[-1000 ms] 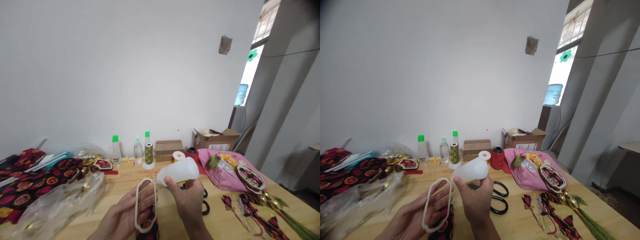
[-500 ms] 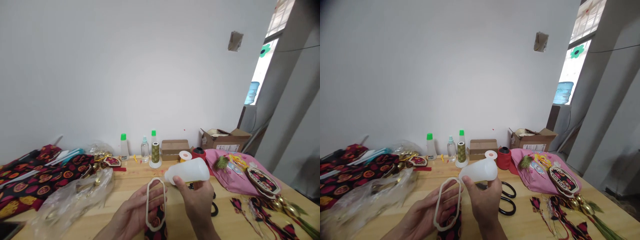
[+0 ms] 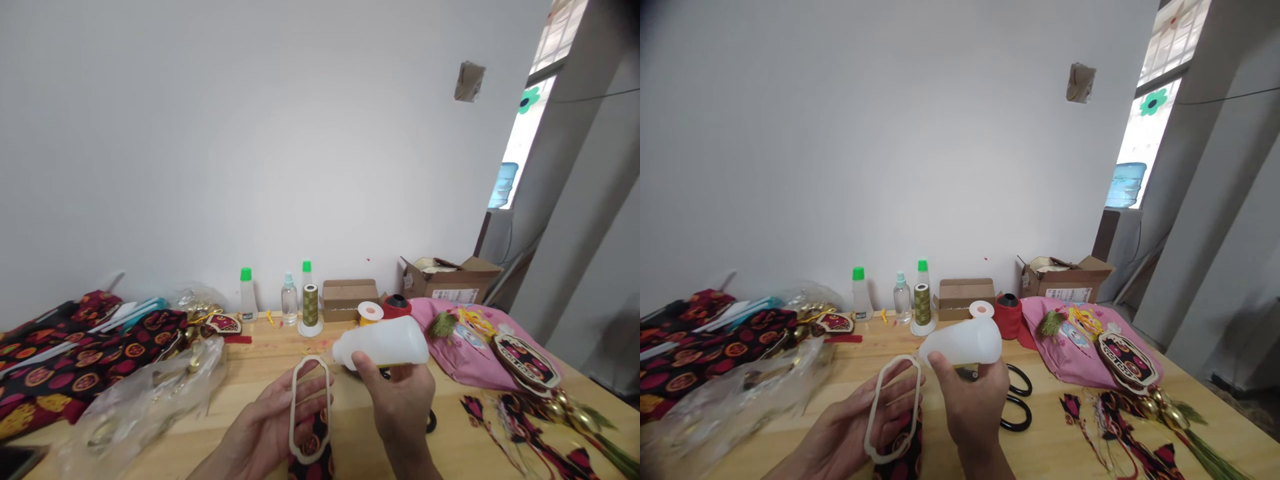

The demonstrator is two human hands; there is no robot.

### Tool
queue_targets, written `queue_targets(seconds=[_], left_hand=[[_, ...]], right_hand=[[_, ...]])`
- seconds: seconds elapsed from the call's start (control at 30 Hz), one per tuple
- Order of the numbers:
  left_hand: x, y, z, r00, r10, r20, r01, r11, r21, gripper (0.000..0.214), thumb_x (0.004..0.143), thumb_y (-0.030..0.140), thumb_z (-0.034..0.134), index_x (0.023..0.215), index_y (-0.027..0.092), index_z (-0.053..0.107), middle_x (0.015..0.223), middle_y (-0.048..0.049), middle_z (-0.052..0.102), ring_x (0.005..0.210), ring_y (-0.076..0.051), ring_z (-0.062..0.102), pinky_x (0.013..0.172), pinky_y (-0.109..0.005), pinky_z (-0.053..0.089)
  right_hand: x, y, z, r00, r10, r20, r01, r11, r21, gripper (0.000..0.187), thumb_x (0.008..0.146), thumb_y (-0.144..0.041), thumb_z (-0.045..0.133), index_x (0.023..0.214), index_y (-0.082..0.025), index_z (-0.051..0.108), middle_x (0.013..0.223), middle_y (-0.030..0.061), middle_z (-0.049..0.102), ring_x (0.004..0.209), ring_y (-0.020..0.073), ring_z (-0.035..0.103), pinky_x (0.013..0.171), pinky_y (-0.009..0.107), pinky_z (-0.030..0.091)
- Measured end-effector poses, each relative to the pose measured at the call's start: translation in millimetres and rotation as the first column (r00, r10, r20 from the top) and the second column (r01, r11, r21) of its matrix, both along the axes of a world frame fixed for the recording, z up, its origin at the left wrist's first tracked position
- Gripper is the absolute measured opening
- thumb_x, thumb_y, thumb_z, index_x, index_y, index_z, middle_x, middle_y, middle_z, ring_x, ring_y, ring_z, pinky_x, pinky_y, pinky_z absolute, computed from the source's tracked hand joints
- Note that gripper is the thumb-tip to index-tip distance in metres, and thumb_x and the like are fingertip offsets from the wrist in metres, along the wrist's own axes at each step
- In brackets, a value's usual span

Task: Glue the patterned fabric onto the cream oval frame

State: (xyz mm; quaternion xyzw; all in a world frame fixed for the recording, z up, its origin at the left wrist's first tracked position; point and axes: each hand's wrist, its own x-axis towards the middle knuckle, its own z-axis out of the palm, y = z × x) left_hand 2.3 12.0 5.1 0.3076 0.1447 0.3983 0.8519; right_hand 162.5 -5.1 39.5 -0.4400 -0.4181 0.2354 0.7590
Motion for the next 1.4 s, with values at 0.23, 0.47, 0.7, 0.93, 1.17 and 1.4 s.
queue_targets(seconds=[0.23, 0.47, 0.7, 0.93, 1.17, 1.4], left_hand=[[-0.6, -0.5, -1.7, 1.0, -0.016, 0.0, 0.016, 1.0, -0.001, 0.033, 0.075, 0.008, 0.043, 0.107, 0.014, 0.05, 0.103, -0.0111, 0.06, 0.096, -0.022, 0.055, 0.067, -0.025, 0.043], [1.8, -2.4, 2.5, 0.999, -0.041, 0.03, 0.04, 0.999, 0.029, 0.034, 0.075, 0.008, 0.044, 0.107, 0.013, 0.052, 0.105, -0.0119, 0.06, 0.096, -0.021, 0.056, 0.076, -0.027, 0.041], [1.8, -1.1, -0.6, 0.998, -0.051, 0.022, 0.051, 0.998, 0.034, 0.034, 0.075, 0.008, 0.045, 0.108, 0.014, 0.05, 0.107, -0.0118, 0.059, 0.095, -0.021, 0.056, 0.073, -0.026, 0.042], [1.3, 0.2, -2.3, 0.999, -0.019, 0.037, 0.018, 0.999, 0.034, 0.033, 0.075, 0.007, 0.045, 0.107, 0.013, 0.05, 0.107, -0.0129, 0.058, 0.098, -0.023, 0.054, 0.068, -0.024, 0.043], [0.4, -0.1, -2.4, 0.999, -0.033, 0.032, 0.033, 0.999, 0.009, 0.034, 0.073, 0.008, 0.048, 0.107, 0.014, 0.052, 0.107, -0.0119, 0.059, 0.097, -0.023, 0.055, 0.072, -0.026, 0.042], [0.9, -1.4, -4.0, 0.997, -0.076, 0.025, 0.075, 0.997, 0.02, 0.036, 0.075, 0.008, 0.044, 0.11, 0.014, 0.05, 0.108, -0.0129, 0.058, 0.096, -0.023, 0.054, 0.067, -0.025, 0.041]], right_hand=[[-3.6, -1.3, 1.7, 0.998, -0.037, 0.044, 0.038, 0.999, -0.026, 0.032, 0.053, -0.029, 0.069, 0.076, -0.008, 0.062, 0.06, 0.0093, 0.066, 0.054, 0.0207, 0.061, 0.052, 0.029, 0.05], [-4.5, -3.3, 2.2, 0.994, -0.077, 0.077, 0.078, 0.997, -0.011, 0.023, 0.051, -0.029, 0.069, 0.064, -0.011, 0.061, 0.058, 0.0088, 0.066, 0.056, 0.0213, 0.062, 0.052, 0.029, 0.05], [-3.7, -3.2, 0.8, 0.995, -0.057, 0.08, 0.058, 0.998, -0.013, 0.026, 0.05, -0.031, 0.071, 0.063, -0.011, 0.062, 0.056, 0.0084, 0.066, 0.053, 0.0203, 0.061, 0.052, 0.028, 0.051], [1.3, -0.8, -1.9, 0.994, -0.042, 0.103, 0.042, 0.999, 0.0, 0.024, 0.054, -0.032, 0.069, 0.064, -0.011, 0.062, 0.058, 0.0082, 0.066, 0.053, 0.0196, 0.061, 0.053, 0.029, 0.05], [-0.6, -1.1, -3.1, 0.997, -0.026, 0.072, 0.026, 1.0, 0.0, 0.023, 0.053, -0.03, 0.07, 0.064, -0.011, 0.062, 0.058, 0.0081, 0.066, 0.052, 0.0191, 0.061, 0.052, 0.028, 0.05], [-3.1, -4.0, -1.2, 1.0, 0.003, 0.012, -0.003, 1.0, 0.009, 0.023, 0.052, -0.027, 0.071, 0.065, -0.01, 0.062, 0.058, 0.0088, 0.067, 0.053, 0.0196, 0.062, 0.051, 0.027, 0.051]])
